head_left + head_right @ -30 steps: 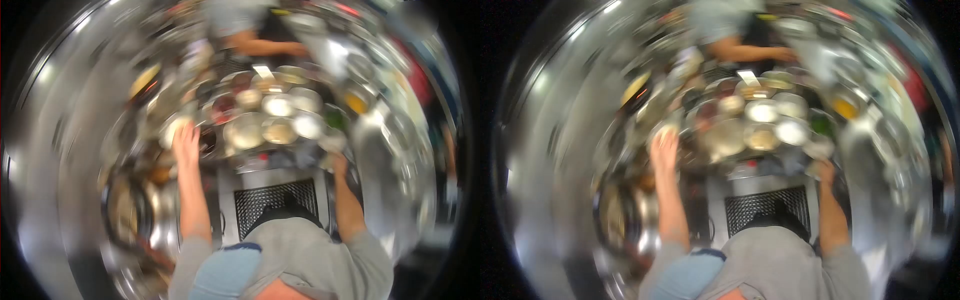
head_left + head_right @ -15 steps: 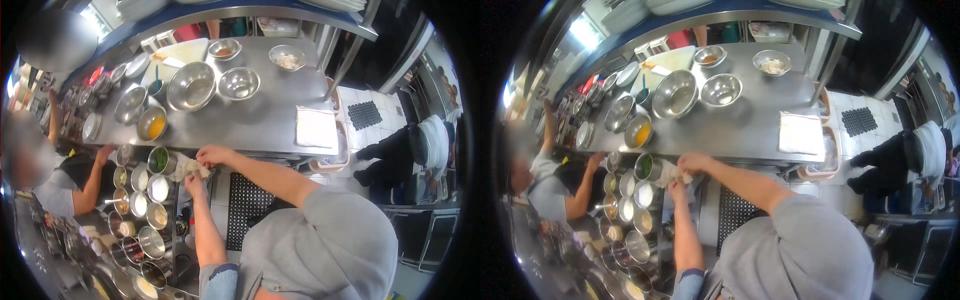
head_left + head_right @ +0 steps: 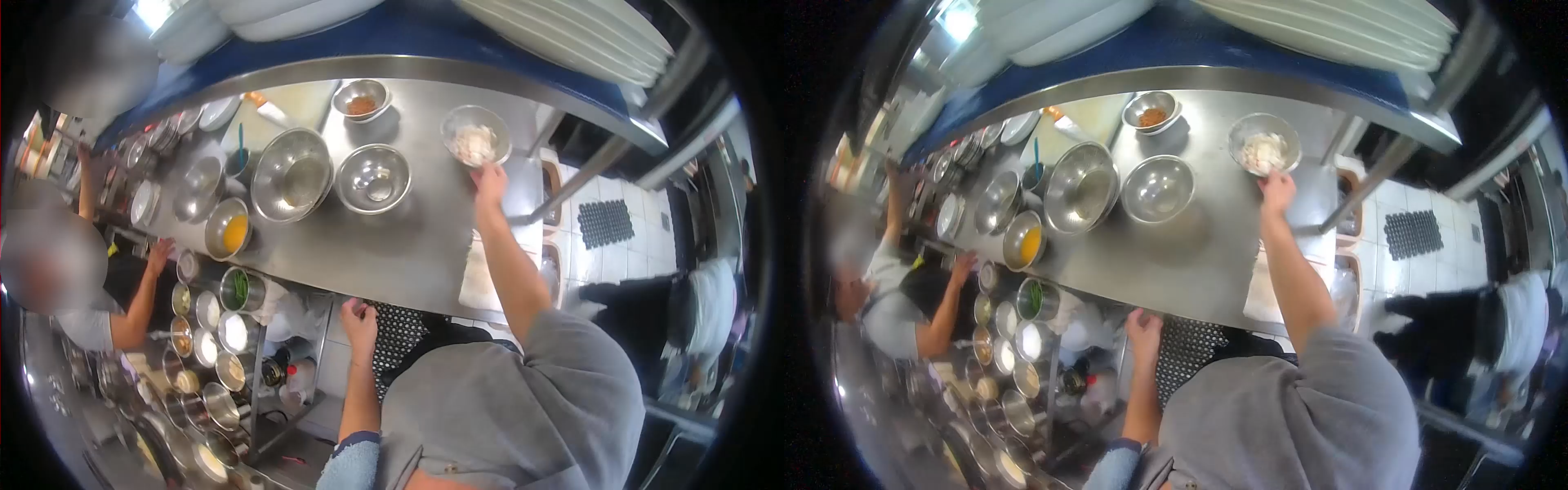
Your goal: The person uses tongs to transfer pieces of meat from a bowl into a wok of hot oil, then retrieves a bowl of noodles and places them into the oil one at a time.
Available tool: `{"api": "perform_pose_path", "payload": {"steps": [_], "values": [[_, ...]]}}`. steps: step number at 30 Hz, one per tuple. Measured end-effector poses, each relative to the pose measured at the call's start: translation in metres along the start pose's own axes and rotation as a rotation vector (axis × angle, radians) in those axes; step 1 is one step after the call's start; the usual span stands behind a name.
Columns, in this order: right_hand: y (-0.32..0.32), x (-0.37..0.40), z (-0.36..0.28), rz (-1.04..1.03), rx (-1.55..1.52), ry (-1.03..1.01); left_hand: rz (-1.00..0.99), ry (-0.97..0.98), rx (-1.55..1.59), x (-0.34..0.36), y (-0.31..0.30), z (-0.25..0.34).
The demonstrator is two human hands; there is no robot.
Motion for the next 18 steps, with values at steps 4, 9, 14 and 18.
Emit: {"api": "perform_pose_path", "payload": {"steps": [4, 9, 14, 18], "values": [[-0.035, 0.045, -0.028, -0.251, 0.208, -0.072, 0.2, 0.053, -0.148, 0.02, -0.068, 0.065], [0.002, 0.144, -0.066, -0.672, 0.315, 0.39, 0.052, -0.021, 0.128, 0.039, -0.116, 0.072], [0.073, 0.255, 0.007, -1.258, 0.436, 0.789, 0.066, -0.125, 0.447, 0.065, -0.173, 0.082], [0.121, 0.378, 0.048, -1.802, 0.575, 0.91, 0.14, -0.128, 0.692, 0.127, -0.253, 0.073]]}}
Point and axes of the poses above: each hand's wrist, its own x-axis away from the middle knuckle, its own y-axis out of the palm, z = x × y, the point moved 5 cm from there along -x, towards the middle knuckle, and after that the axes turned 10 degrees about -x, right-handed, at the moved point
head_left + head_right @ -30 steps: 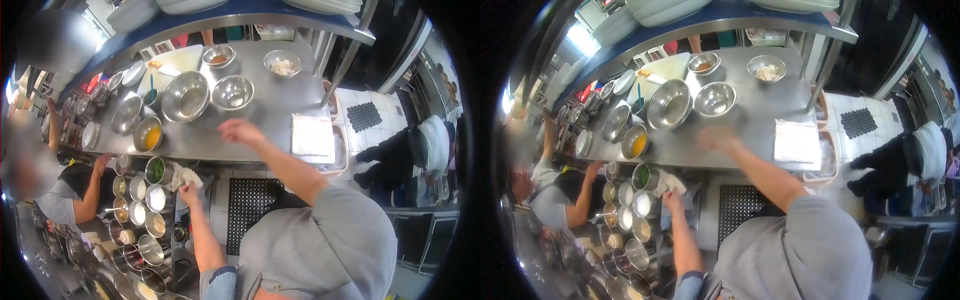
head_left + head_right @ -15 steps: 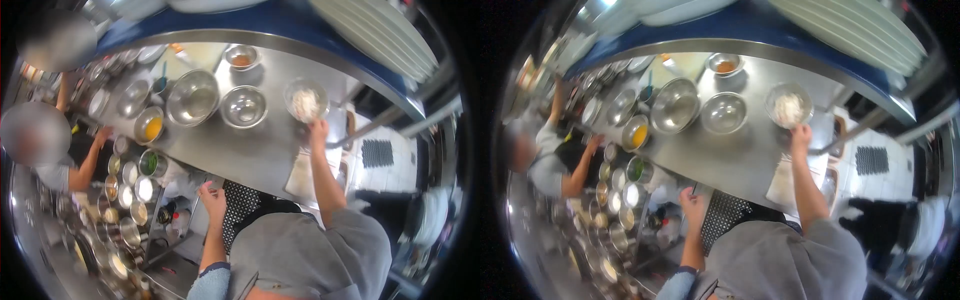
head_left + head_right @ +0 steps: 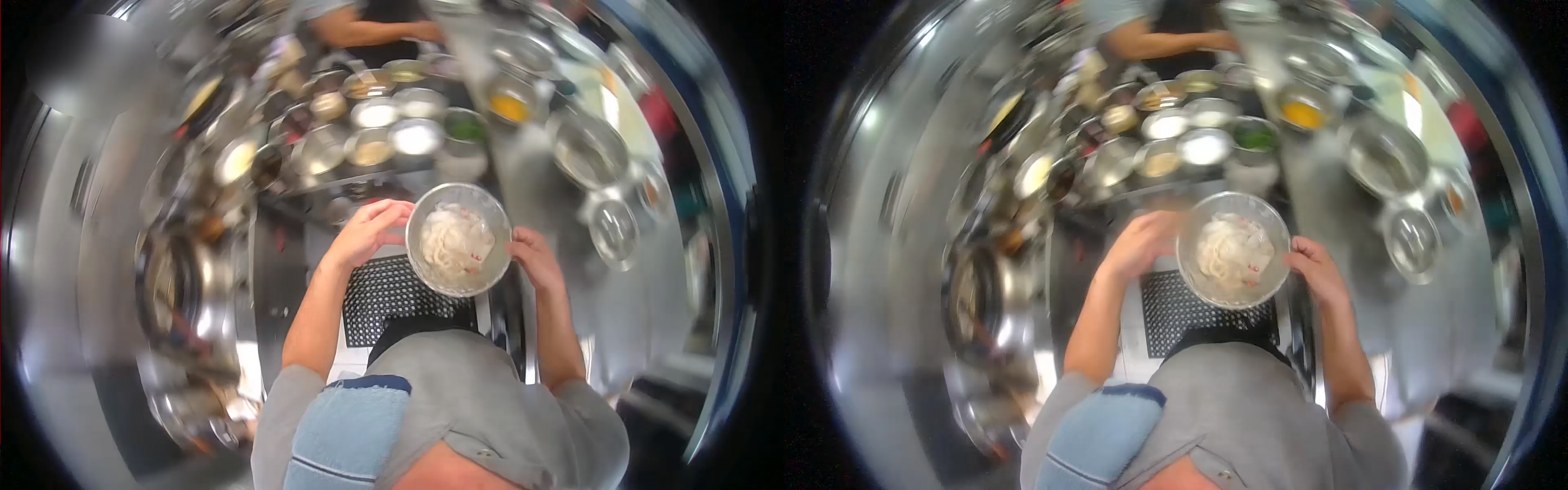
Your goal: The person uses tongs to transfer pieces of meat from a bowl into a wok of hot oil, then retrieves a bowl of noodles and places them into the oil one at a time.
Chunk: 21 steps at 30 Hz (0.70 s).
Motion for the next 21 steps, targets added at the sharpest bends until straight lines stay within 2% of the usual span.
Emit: {"api": "perform_pose_path", "payload": {"steps": [2, 4, 7, 8, 10, 13, 14, 17, 19, 21], "values": [[0.054, -0.039, -0.003, -0.222, 0.186, 0.034, 0.064, -0.029, -0.023, 0.041, -0.05, -0.007], [0.12, -0.065, 0.002, -0.412, 0.202, 0.083, 0.154, -0.02, -0.009, 0.09, -0.097, -0.029], [0.212, -0.111, 0.037, -0.699, 0.3, 0.164, 0.328, 0.033, 0.069, 0.174, -0.14, -0.056], [0.242, -0.121, 0.048, -0.785, 0.339, 0.189, 0.389, -0.013, 0.112, 0.2, -0.151, -0.07], [0.289, -0.142, 0.063, -0.967, 0.458, 0.183, 0.463, -0.051, 0.237, 0.232, -0.153, -0.101], [0.384, -0.143, 0.089, -1.105, 0.561, 0.236, 0.7, -0.032, 0.405, 0.287, -0.153, -0.147], [0.402, -0.156, 0.117, -1.178, 0.52, 0.4, 0.791, -0.029, 0.412, 0.301, -0.153, -0.171], [0.481, -0.139, 0.149, -1.118, 0.413, 0.483, 1.085, -0.023, 0.54, 0.348, -0.138, -0.223], [0.527, -0.14, 0.2, -1.125, 0.483, 0.482, 1.308, -0.057, 0.641, 0.383, -0.113, -0.233], [0.579, -0.102, 0.22, -1.202, 0.329, 0.63, 1.561, 0.021, 0.816, 0.409, -0.084, -0.251]]}}
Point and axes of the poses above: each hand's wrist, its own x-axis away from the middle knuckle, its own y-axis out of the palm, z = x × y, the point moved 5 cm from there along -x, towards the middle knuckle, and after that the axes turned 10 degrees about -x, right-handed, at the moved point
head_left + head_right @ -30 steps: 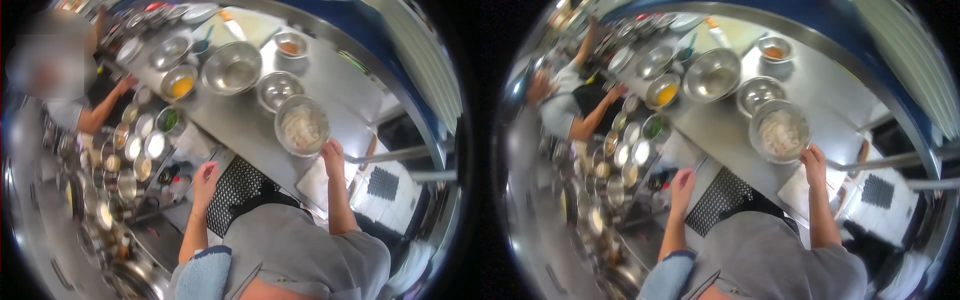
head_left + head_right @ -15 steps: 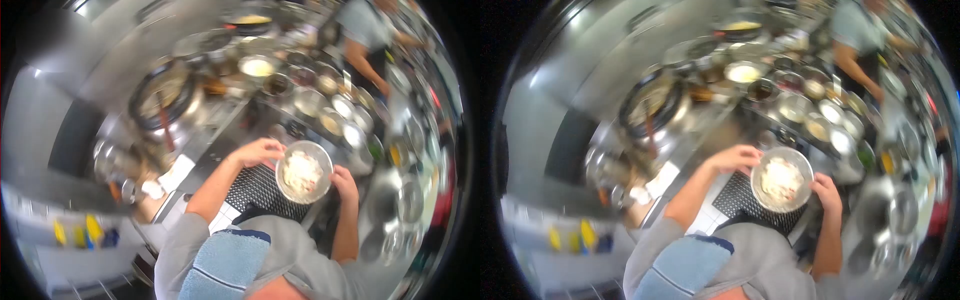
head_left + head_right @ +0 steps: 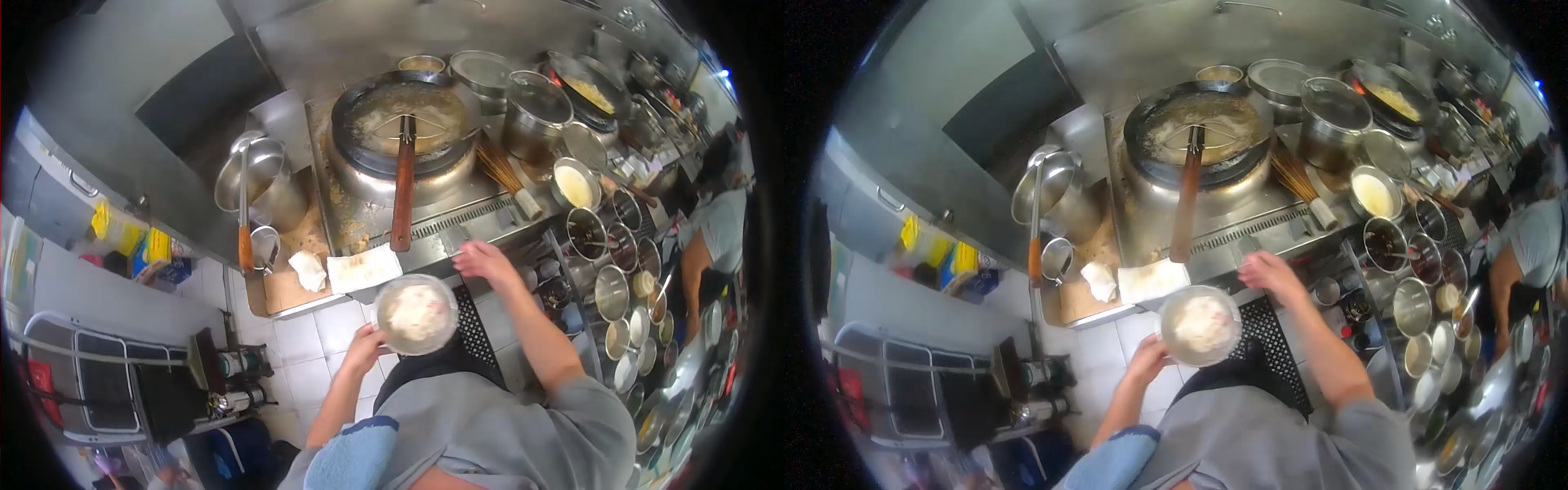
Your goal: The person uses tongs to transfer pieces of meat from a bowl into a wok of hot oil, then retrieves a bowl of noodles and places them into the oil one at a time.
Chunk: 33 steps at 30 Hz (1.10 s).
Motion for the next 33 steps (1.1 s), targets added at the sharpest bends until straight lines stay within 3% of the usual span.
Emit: {"api": "perform_pose_path", "payload": {"steps": [2, 4, 5, 8, 11, 16, 17, 20, 26, 33], "values": [[0.032, -0.039, 0.011, -0.038, -0.138, -0.013, 0.195, 0.05, 0.15, 0.031, -0.029, -0.009], [0.062, -0.063, 0.042, -0.083, -0.092, 0.06, 0.407, 0.1, 0.264, 0.056, -0.06, -0.03], [0.078, -0.068, 0.062, -0.131, -0.024, 0.231, 0.531, 0.125, 0.329, 0.072, -0.073, -0.046], [0.131, -0.066, 0.118, -0.474, 0.157, 0.444, 0.75, 0.274, 0.596, 0.121, -0.086, -0.093], [0.22, -0.065, 0.129, -0.703, 0.203, 0.372, 0.975, 0.337, 0.715, 0.162, -0.074, -0.102], [0.371, -0.133, 0.174, -0.509, 0.058, 0.325, 1.148, 0.329, 0.803, 0.205, -0.077, -0.163], [0.392, -0.145, 0.177, -0.461, 0.05, 0.311, 1.127, 0.338, 0.801, 0.21, -0.078, -0.172], [0.427, -0.179, 0.176, -0.48, 0.435, 0.181, 1.1, 0.313, 0.764, 0.221, -0.091, -0.194], [0.383, -0.131, 0.13, -0.298, -0.014, 0.198, 0.962, 0.31, 0.715, 0.217, -0.118, -0.186], [0.287, -0.014, 0.071, -0.423, -0.295, 0.406, 0.699, 0.236, 0.66, 0.169, -0.149, -0.154]]}}
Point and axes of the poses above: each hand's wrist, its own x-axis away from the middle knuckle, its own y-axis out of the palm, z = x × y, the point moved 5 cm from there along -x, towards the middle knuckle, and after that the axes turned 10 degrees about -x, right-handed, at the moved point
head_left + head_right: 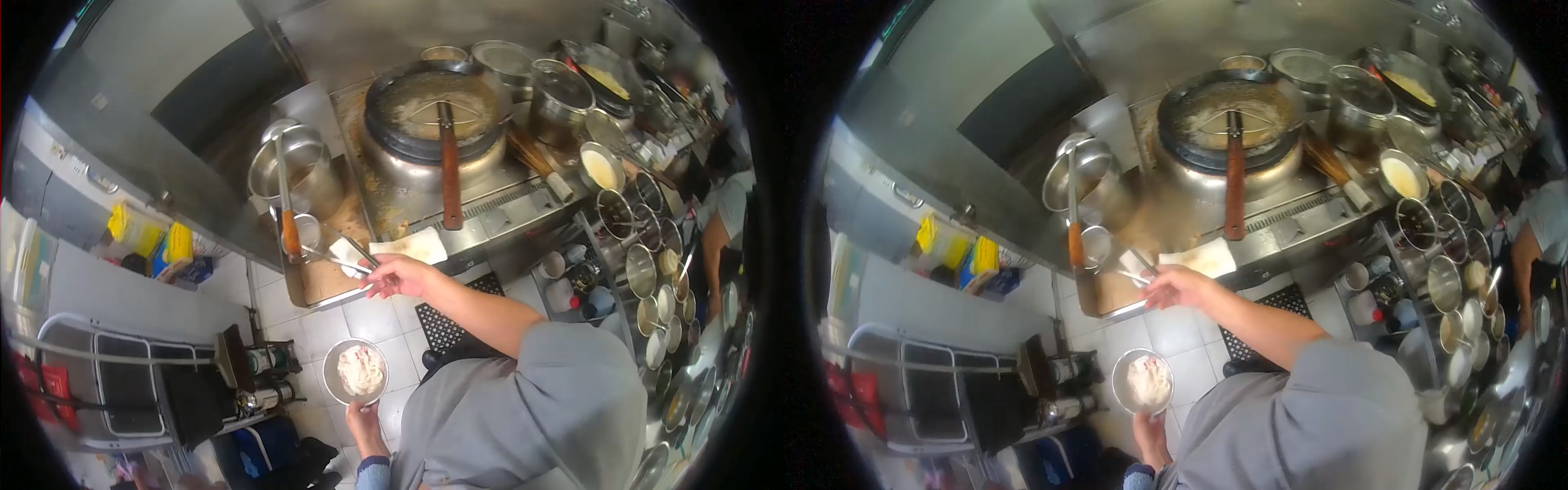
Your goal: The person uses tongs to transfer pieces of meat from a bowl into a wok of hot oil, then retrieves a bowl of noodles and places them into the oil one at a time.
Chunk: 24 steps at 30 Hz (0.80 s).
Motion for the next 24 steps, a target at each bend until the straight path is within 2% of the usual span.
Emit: {"api": "perform_pose_path", "payload": {"steps": [3, 5, 7, 8, 10, 12, 14, 15, 16, 17, 18, 19, 20, 22, 24], "values": [[-0.026, -0.031, 0.022, -0.154, -0.21, 0.152, -0.076, -0.064, -0.099, -0.019, 0.029, 0.002], [-0.043, -0.021, 0.026, -0.164, -0.126, 0.148, -0.148, -0.064, -0.109, -0.023, 0.052, 0.005], [-0.05, 0.032, 0.015, -0.177, -0.102, 0.162, -0.18, -0.079, -0.142, -0.02, 0.073, 0.007], [-0.063, 0.059, 0.01, -0.028, -0.077, 0.157, -0.192, -0.085, -0.145, -0.019, 0.079, 0.003], [-0.112, 0.108, -0.001, -0.005, 0.135, 0.092, -0.211, -0.094, -0.141, -0.017, 0.092, -0.008], [-0.156, 0.161, -0.023, 0.067, 0.214, 0.02, -0.203, -0.095, -0.172, -0.009, 0.104, -0.019], [-0.22, 0.187, -0.047, 0.231, 0.524, -0.142, -0.24, -0.09, -0.188, -0.001, 0.121, -0.033], [-0.234, 0.201, -0.07, 0.292, 0.651, -0.18, -0.283, -0.088, -0.192, 0.0, 0.13, -0.04], [-0.226, 0.219, -0.099, 0.44, 0.766, -0.218, -0.321, -0.091, -0.197, 0.007, 0.142, -0.048], [-0.266, 0.209, -0.112, 0.498, 0.841, -0.388, -0.295, -0.109, -0.212, 0.011, 0.154, -0.059], [-0.297, 0.196, -0.127, 0.51, 1.099, -0.879, -0.262, -0.128, -0.232, 0.015, 0.17, -0.066], [-0.329, 0.188, -0.135, 0.684, 1.207, -0.91, -0.31, -0.122, -0.212, 0.015, 0.186, -0.075], [-0.354, 0.178, -0.144, 0.709, 1.087, -0.522, -0.302, -0.126, -0.2, 0.02, 0.206, -0.08], [-0.366, 0.174, -0.153, 0.693, 1.017, -0.571, -0.355, -0.095, -0.143, 0.026, 0.261, -0.083], [-0.342, 0.188, -0.16, 0.624, 0.909, -0.599, -0.444, -0.067, -0.119, 0.009, 0.305, -0.096]]}}
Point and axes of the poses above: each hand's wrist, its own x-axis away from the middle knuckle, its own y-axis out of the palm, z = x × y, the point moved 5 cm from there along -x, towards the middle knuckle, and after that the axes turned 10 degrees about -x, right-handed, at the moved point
